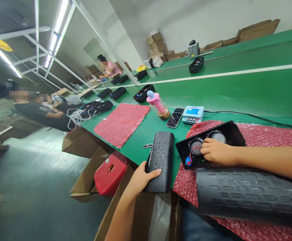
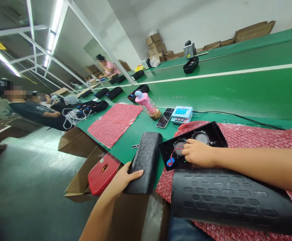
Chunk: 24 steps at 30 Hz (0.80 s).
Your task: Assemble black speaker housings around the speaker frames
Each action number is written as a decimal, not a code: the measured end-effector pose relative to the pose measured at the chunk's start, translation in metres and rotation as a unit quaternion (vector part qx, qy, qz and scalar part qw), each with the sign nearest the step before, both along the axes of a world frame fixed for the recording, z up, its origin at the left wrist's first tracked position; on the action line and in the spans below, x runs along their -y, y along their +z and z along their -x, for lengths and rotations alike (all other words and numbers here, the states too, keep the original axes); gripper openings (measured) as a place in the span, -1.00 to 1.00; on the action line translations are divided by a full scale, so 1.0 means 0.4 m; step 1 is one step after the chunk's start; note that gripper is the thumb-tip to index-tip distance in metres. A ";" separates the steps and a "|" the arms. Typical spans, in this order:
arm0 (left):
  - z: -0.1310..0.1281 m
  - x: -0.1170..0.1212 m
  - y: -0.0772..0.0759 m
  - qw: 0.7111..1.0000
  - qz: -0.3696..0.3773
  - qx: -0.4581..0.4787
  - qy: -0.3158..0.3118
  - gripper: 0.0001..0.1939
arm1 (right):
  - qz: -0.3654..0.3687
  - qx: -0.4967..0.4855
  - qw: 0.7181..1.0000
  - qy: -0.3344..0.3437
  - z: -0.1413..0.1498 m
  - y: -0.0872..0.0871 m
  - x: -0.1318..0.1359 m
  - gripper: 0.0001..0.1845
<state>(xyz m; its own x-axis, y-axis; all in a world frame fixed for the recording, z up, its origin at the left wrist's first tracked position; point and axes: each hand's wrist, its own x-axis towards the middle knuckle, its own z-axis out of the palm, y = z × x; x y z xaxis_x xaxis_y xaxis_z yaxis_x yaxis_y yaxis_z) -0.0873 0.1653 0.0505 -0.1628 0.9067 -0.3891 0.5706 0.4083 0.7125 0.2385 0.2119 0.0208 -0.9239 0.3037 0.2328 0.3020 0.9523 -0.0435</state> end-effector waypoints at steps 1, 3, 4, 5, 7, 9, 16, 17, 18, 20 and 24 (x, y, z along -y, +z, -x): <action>0.002 -0.005 0.003 0.999 0.002 -0.040 -0.022 -0.29 | 0.000 0.002 1.000 0.000 -0.001 0.001 0.000 -0.85; 0.004 -0.008 0.007 0.994 -0.005 -0.088 -0.058 -0.21 | 0.001 0.006 1.000 0.000 -0.001 0.001 -0.001 -0.86; 0.004 -0.007 0.008 0.992 -0.014 -0.105 -0.071 -0.16 | 0.001 0.008 1.000 0.000 -0.001 0.001 -0.001 -0.86; 0.001 -0.004 0.009 0.989 -0.028 -0.122 -0.082 -0.12 | 0.001 0.010 1.000 0.000 -0.001 0.001 -0.001 -0.86; -0.014 0.004 0.009 0.977 -0.067 -0.171 -0.110 -0.11 | 0.001 0.013 1.000 0.000 0.000 0.001 -0.002 -0.87; -0.043 0.012 0.008 0.957 -0.089 -0.235 -0.143 -0.15 | 0.001 0.016 1.000 -0.001 0.002 0.001 -0.001 -0.87; -0.136 0.005 0.020 0.927 -0.049 -0.352 -0.122 -0.05 | -0.001 0.021 1.000 -0.006 0.000 0.004 0.000 -0.87; -0.132 0.003 0.028 0.933 -0.068 -0.334 -0.117 -0.06 | -0.002 0.017 1.000 -0.006 0.000 0.004 0.000 -0.87; -0.122 0.004 0.037 0.943 -0.089 -0.301 -0.108 -0.08 | -0.004 0.012 1.000 -0.004 0.000 0.003 -0.001 -0.86; -0.091 0.017 0.059 0.973 -0.130 -0.177 -0.071 -0.09 | -0.012 -0.008 1.000 0.000 0.001 -0.002 0.000 -0.85; -0.027 0.096 0.096 0.953 -0.116 0.276 -0.044 0.00 | -0.028 -0.083 0.996 0.015 0.000 -0.036 0.004 -0.78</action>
